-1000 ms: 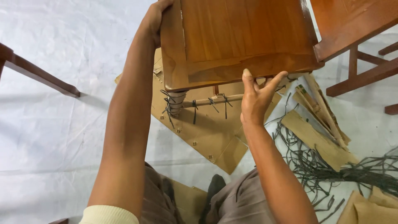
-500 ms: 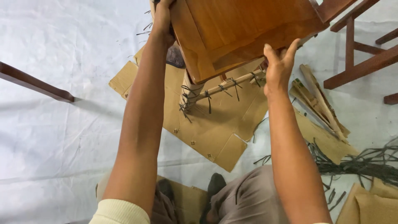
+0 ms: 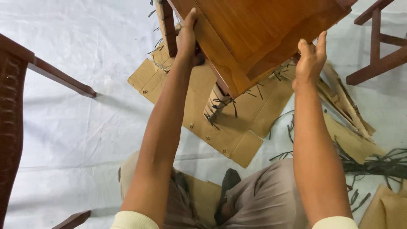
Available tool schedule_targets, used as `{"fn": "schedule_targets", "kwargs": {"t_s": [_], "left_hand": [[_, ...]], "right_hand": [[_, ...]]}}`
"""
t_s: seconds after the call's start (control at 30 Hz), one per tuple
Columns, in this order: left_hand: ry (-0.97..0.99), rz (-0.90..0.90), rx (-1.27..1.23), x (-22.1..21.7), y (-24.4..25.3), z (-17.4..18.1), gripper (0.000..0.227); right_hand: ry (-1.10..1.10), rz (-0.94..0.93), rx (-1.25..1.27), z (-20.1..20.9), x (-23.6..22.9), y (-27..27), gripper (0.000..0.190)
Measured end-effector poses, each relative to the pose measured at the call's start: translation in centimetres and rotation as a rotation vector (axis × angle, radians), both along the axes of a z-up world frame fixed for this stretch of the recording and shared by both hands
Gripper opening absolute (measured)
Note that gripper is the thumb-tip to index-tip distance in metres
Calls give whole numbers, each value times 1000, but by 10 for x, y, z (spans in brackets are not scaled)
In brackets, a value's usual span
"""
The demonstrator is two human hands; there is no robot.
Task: Packaging a small wooden table with cardboard and plastic straps.
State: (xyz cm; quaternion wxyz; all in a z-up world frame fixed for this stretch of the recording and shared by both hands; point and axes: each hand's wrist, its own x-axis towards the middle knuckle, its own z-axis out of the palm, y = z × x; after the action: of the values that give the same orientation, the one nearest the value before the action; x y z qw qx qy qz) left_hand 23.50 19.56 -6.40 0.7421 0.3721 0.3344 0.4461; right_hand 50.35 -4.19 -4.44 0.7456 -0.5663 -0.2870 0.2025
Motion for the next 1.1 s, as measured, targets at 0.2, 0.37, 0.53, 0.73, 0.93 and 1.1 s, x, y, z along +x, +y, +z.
{"fn": "schedule_targets", "kwargs": {"t_s": [0.2,0.37,0.53,0.73,0.93,1.1], "left_hand": [[-9,34,-75,-10,-65,26,75],[-116,167,-62,-6,-106,18,74],[-46,236,-136,-4,-138,18,81],[13,160,-215,-10,-192,35,85],[-17,67,-204,-19,-235,57,74],[-88,68,-226,-19,-265,52,72]], "right_hand": [[-38,-22,-118,-5,27,-19,76],[2,2,-122,22,14,-33,70],[122,43,-80,19,29,-39,67],[-47,94,26,-35,102,-40,62],[-161,132,5,-37,118,-56,57],[-210,154,-59,-15,111,-71,55]]}}
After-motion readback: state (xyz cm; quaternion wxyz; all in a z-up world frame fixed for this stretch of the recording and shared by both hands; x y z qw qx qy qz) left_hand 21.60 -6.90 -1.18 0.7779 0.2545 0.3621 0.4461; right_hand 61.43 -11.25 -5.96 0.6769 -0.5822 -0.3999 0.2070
